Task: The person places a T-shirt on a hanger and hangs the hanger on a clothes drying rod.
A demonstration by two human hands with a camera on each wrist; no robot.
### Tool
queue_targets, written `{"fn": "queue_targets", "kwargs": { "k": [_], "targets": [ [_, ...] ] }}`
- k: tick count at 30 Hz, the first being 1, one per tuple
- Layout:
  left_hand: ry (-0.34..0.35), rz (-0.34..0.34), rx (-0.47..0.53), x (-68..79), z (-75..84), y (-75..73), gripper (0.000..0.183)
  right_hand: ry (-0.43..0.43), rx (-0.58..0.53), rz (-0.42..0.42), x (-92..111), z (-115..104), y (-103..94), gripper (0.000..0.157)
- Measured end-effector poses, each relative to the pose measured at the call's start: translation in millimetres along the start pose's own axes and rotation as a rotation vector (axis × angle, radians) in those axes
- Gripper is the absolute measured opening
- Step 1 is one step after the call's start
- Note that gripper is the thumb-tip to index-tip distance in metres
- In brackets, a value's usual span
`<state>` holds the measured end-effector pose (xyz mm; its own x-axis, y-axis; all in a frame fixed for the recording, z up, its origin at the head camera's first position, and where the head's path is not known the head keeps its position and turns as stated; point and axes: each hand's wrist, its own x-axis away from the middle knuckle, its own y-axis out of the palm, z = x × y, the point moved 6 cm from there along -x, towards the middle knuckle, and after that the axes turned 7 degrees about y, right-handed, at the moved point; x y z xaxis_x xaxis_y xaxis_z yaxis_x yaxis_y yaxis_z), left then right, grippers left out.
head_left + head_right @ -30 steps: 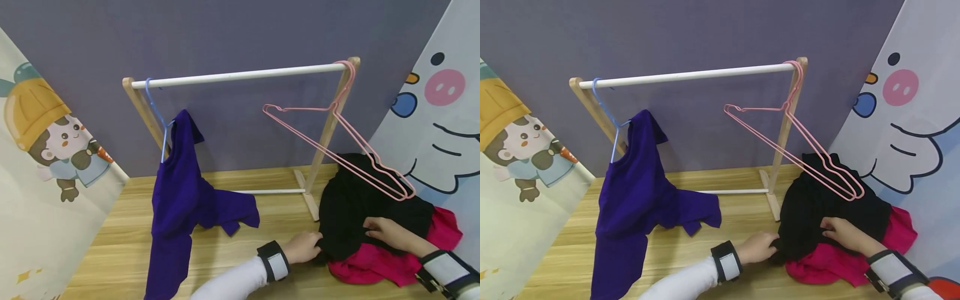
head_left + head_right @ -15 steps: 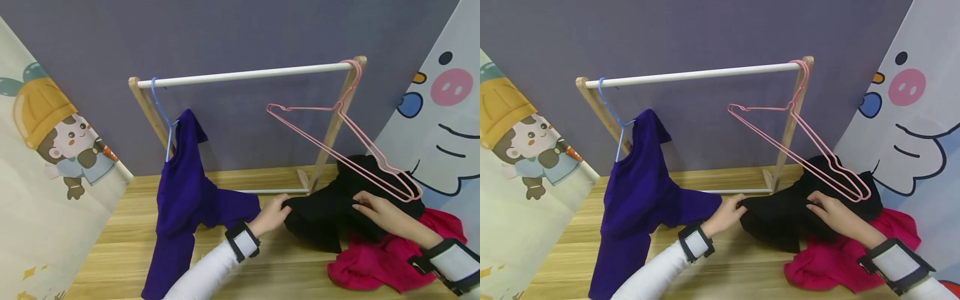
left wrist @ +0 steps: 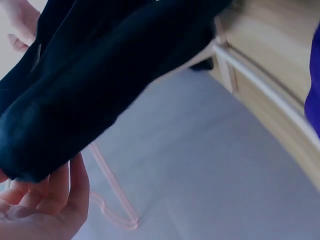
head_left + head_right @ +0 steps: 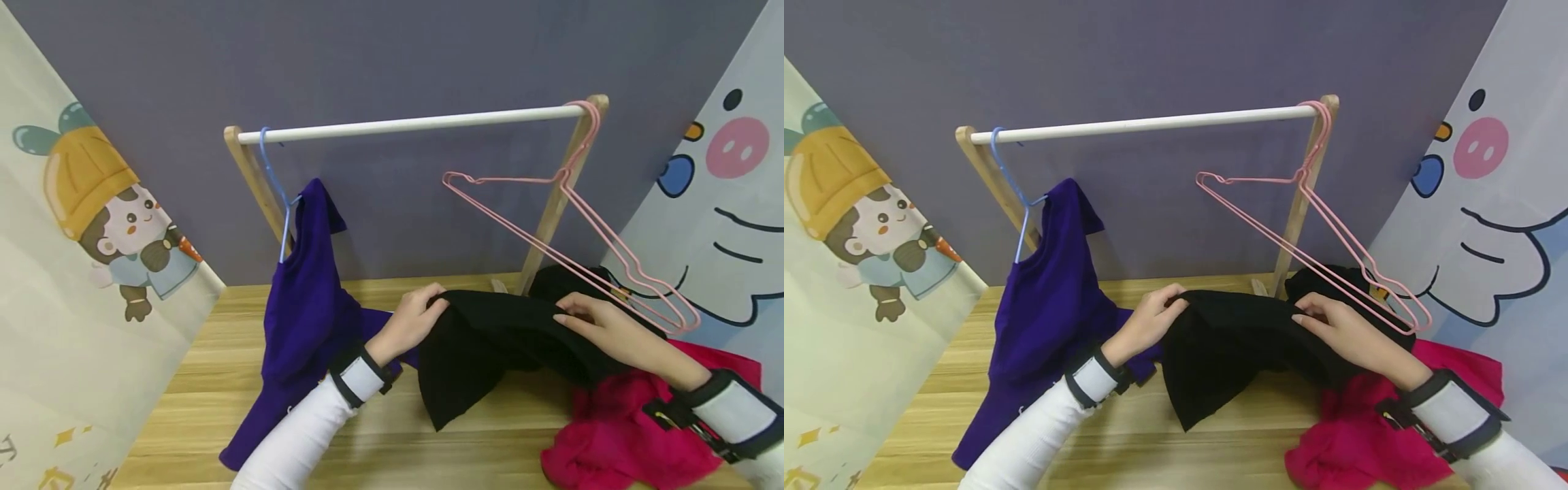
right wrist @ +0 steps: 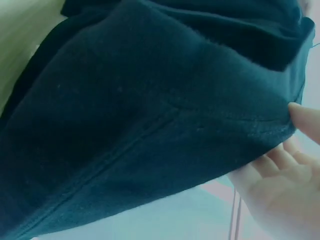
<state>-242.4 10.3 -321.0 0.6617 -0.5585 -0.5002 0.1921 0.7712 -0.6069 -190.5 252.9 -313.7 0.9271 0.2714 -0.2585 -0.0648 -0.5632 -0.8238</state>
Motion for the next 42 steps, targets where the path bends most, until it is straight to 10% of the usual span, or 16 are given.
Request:
{"fn": "queue_targets", "kwargs": {
  "k": [18,28,35,42],
  "targets": [
    [0.113,0.17,-0.09,-10.1,26.8,-62.8,0.011,-0.051,0.011,-0.011,-4,-35,18.8,0.026],
    [0.111,0.236,-0.153,-6.3,23.2,-87.2,0.011,0.015,0.285,-0.157,13,22,48.0,0.073],
    [0.103,0.256,-0.203,-1.8,18.9,-95.1,0.01,0.059,0.426,0.023,13,63,45.0,0.021],
    [0.076,0.285,-0.2,-0.5,12.9,-105.4,0.01,0.096,0.117,0.167,-5,52,14.8,0.01]
  ]
}}
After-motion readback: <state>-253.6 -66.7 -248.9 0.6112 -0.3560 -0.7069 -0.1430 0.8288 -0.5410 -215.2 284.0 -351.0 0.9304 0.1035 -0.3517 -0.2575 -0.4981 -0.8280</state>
